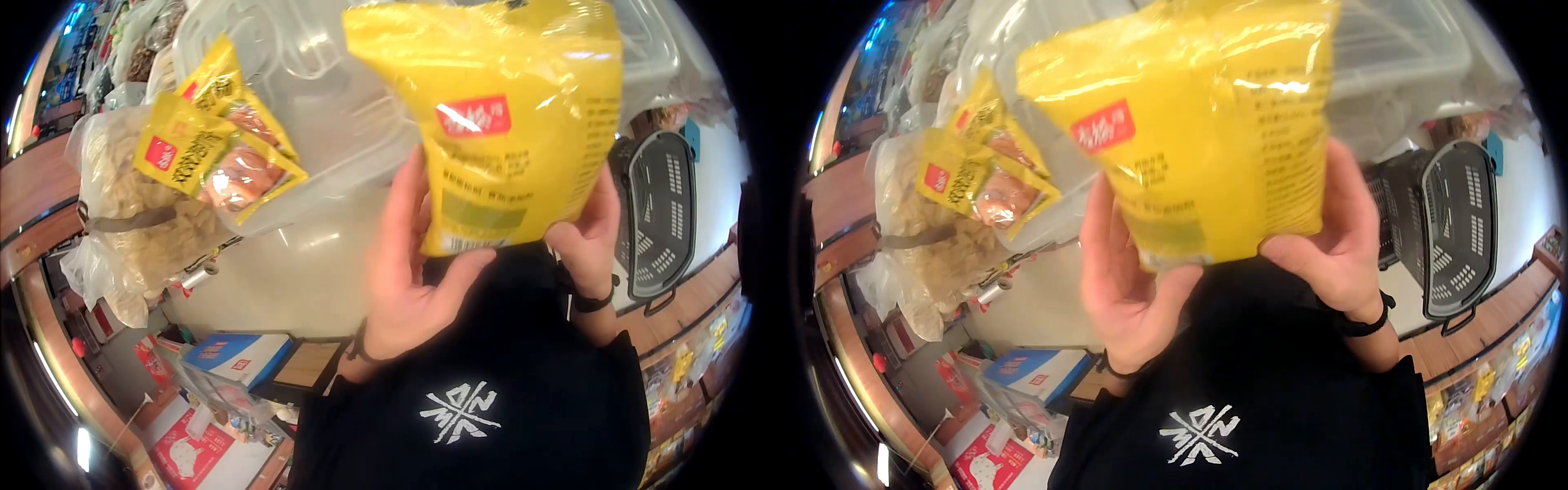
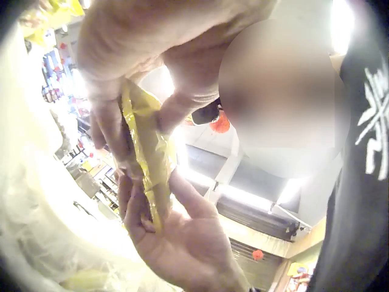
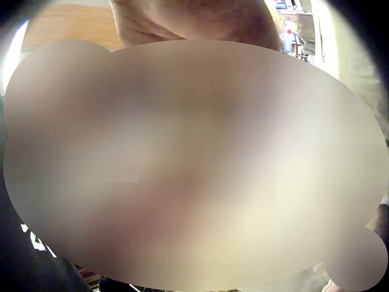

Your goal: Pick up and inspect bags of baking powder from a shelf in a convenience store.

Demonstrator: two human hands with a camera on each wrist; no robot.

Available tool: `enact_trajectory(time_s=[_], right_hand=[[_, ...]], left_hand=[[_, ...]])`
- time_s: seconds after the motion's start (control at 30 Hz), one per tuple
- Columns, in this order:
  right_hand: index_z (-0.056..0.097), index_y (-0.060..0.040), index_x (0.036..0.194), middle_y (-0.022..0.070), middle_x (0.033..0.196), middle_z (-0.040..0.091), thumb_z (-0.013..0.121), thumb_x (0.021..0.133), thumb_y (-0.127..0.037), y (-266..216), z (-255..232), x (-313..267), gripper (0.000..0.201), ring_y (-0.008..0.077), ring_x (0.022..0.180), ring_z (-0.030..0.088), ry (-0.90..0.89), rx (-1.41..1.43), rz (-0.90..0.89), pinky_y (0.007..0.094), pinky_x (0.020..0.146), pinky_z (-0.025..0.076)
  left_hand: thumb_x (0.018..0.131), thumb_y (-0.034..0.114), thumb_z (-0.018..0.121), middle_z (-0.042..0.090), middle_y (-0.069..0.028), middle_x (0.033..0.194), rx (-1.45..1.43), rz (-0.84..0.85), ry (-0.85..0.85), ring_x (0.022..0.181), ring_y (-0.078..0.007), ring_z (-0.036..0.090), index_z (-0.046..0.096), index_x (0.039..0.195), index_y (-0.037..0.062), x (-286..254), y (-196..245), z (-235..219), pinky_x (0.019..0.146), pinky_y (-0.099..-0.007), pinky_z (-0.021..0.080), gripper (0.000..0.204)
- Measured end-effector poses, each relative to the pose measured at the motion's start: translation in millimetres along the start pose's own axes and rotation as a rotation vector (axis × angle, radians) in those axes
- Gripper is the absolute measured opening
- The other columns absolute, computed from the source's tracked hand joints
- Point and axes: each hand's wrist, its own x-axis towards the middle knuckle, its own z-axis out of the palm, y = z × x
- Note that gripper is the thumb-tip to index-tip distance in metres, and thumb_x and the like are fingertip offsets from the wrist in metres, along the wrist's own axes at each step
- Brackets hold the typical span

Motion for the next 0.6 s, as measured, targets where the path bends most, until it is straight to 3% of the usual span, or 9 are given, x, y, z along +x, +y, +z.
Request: enact_trajectory(time_s=[0.13,0.2,0.3,0.4,0.43,0.47,0.53,0.57,0.6], right_hand=[[0.043,0.0048,0.133,0.0162,0.122,0.060,0.075,0.072,0.007,-8.7,38.9,24.1,0.069,0.0230,0.110,0.061,0.207,-0.324,-0.307,0.0345,0.096,0.048],[0.046,0.0042,0.129,0.0186,0.122,0.060,0.078,0.070,0.007,-11.7,59.2,29.8,0.067,0.0251,0.110,0.061,0.282,-0.699,-0.514,0.0364,0.097,0.047],[0.054,-0.0005,0.122,0.0194,0.114,0.066,0.085,0.069,-0.006,-3.3,87.2,52.8,0.061,0.0279,0.106,0.062,0.141,-0.925,-0.882,0.0339,0.091,0.048],[0.068,-0.0037,0.107,0.0148,0.115,0.069,0.079,0.074,-0.011,25.3,105.5,74.4,0.035,0.0286,0.103,0.059,0.144,-1.220,-1.031,0.0357,0.089,0.046],[0.070,-0.0073,0.106,0.0093,0.115,0.069,0.076,0.072,-0.008,34.9,111.9,81.9,0.035,0.0294,0.109,0.056,0.080,-1.279,-0.998,0.0391,0.093,0.045],[0.072,-0.0108,0.106,0.0038,0.115,0.069,0.074,0.069,-0.005,44.5,118.2,89.7,0.037,0.0302,0.114,0.053,0.013,-1.335,-0.965,0.0424,0.096,0.044],[0.073,-0.0149,0.105,0.0027,0.123,0.065,0.067,0.077,-0.011,67.1,131.1,82.4,0.029,0.0309,0.122,0.050,-0.131,-1.500,-0.867,0.0473,0.107,0.034],[0.073,-0.0154,0.104,0.0033,0.125,0.063,0.067,0.079,-0.014,71.2,138.3,77.6,0.025,0.0311,0.123,0.050,-0.111,-1.506,-0.845,0.0478,0.108,0.031],[0.073,-0.0159,0.102,0.0039,0.127,0.062,0.066,0.082,-0.016,75.0,144.1,75.1,0.021,0.0314,0.124,0.051,-0.093,-1.510,-0.821,0.0483,0.110,0.029]], left_hand=[[0.077,0.001,0.074,0.023,-0.0257,0.155,0.118,0.136,0.090,0.142,-0.0374,0.030,0.021,0.149,-0.0034,15.3,-0.6,-22.2,0.112,-0.0423,0.030,0.089],[0.078,0.008,0.075,0.019,-0.0286,0.155,0.080,0.169,0.075,0.143,-0.0399,0.026,0.020,0.150,-0.0044,23.7,4.6,-33.5,0.114,-0.0440,0.025,0.091],[0.087,0.017,0.068,0.018,-0.0297,0.155,0.005,0.232,-0.054,0.145,-0.0407,0.021,0.011,0.150,-0.0066,44.4,2.0,-51.7,0.116,-0.0432,0.021,0.088],[0.094,0.025,0.059,0.015,-0.0301,0.155,-0.128,0.117,-0.110,0.145,-0.0405,0.017,0.005,0.150,-0.0090,57.4,-8.3,-84.2,0.117,-0.0421,0.019,0.085],[0.097,0.028,0.055,0.015,-0.0304,0.155,-0.195,0.032,-0.095,0.146,-0.0400,0.016,0.003,0.149,-0.0099,58.7,-7.9,-95.5,0.117,-0.0417,0.018,0.083],[0.096,0.027,0.056,0.014,-0.0312,0.155,-0.089,0.038,-0.102,0.146,-0.0399,0.016,0.003,0.149,-0.0100,55.1,-10.8,-106.6,0.117,-0.0415,0.018,0.084],[0.095,0.025,0.058,0.013,-0.0328,0.154,0.125,0.043,-0.117,0.146,-0.0398,0.016,0.003,0.149,-0.0104,46.7,-22.7,-126.5,0.117,-0.0412,0.018,0.085],[0.091,0.024,0.064,0.011,-0.0355,0.153,0.089,0.033,-0.126,0.145,-0.0450,0.013,0.005,0.150,-0.0086,45.1,-18.5,-129.8,0.116,-0.0447,0.018,0.090],[0.090,0.024,0.065,0.009,-0.0345,0.154,0.169,0.082,-0.127,0.145,-0.0445,0.013,0.006,0.150,-0.0081,42.6,-16.7,-132.2,0.116,-0.0449,0.018,0.090]])
